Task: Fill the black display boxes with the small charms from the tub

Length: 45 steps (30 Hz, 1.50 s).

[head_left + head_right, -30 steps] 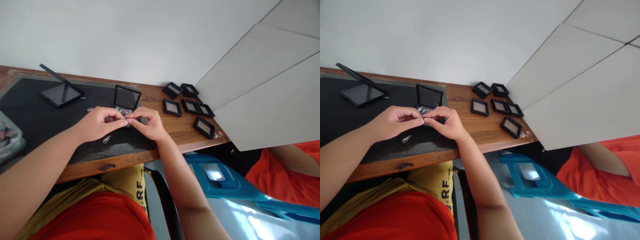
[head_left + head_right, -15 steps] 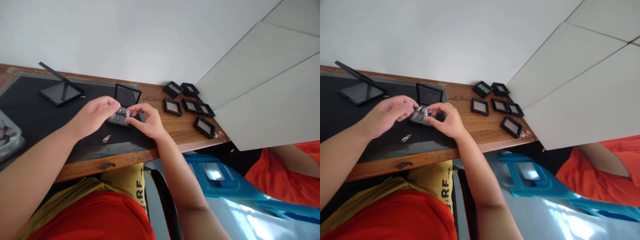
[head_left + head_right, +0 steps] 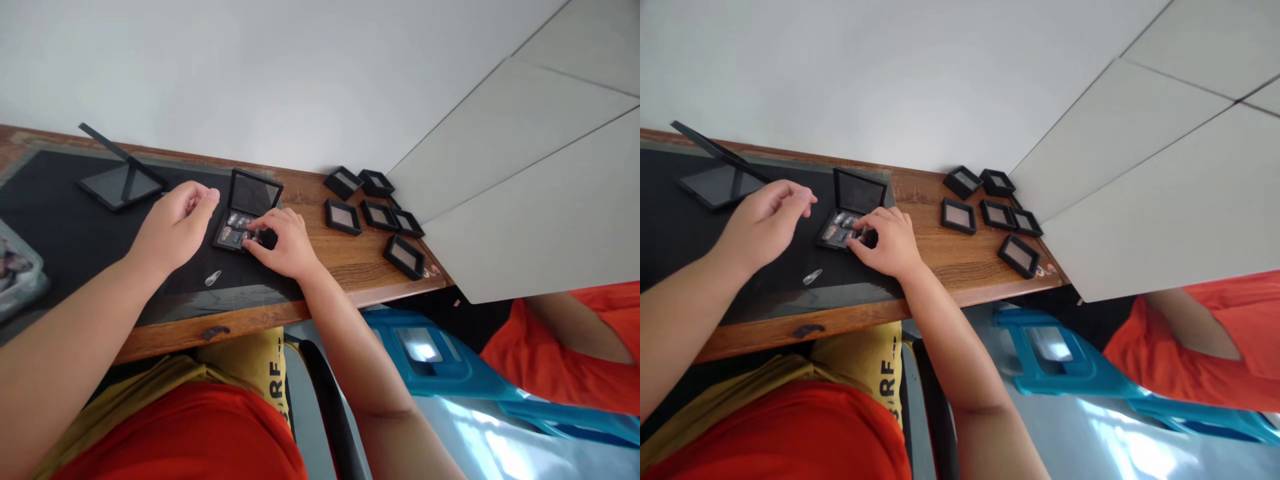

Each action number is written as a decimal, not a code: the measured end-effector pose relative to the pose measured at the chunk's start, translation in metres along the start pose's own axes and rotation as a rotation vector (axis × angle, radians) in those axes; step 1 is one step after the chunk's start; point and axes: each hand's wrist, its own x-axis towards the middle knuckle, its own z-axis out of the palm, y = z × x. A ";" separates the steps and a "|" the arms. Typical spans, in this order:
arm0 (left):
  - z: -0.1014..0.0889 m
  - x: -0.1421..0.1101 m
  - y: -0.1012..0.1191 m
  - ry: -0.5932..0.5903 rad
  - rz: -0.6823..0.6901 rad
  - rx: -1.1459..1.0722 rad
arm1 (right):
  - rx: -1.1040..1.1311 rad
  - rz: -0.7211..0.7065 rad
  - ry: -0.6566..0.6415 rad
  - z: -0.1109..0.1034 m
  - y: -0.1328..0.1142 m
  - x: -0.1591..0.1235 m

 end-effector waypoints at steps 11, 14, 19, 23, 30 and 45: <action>0.001 0.001 -0.008 -0.026 0.040 0.052 | 0.025 -0.001 0.006 -0.004 0.006 -0.004; 0.001 0.000 -0.007 -0.048 0.041 0.060 | 0.021 0.002 0.020 -0.006 0.009 -0.005; 0.001 -0.001 -0.006 -0.047 0.062 0.086 | -0.004 0.019 0.018 -0.007 0.011 -0.006; 0.000 -0.001 -0.004 -0.055 0.090 0.107 | 0.015 0.020 0.000 -0.006 0.012 -0.005; 0.000 -0.003 -0.002 -0.070 0.129 0.097 | 0.068 -0.013 -0.032 -0.003 0.016 -0.003; 0.000 -0.005 -0.002 -0.053 0.158 0.083 | 0.088 -0.005 -0.023 -0.002 0.022 -0.002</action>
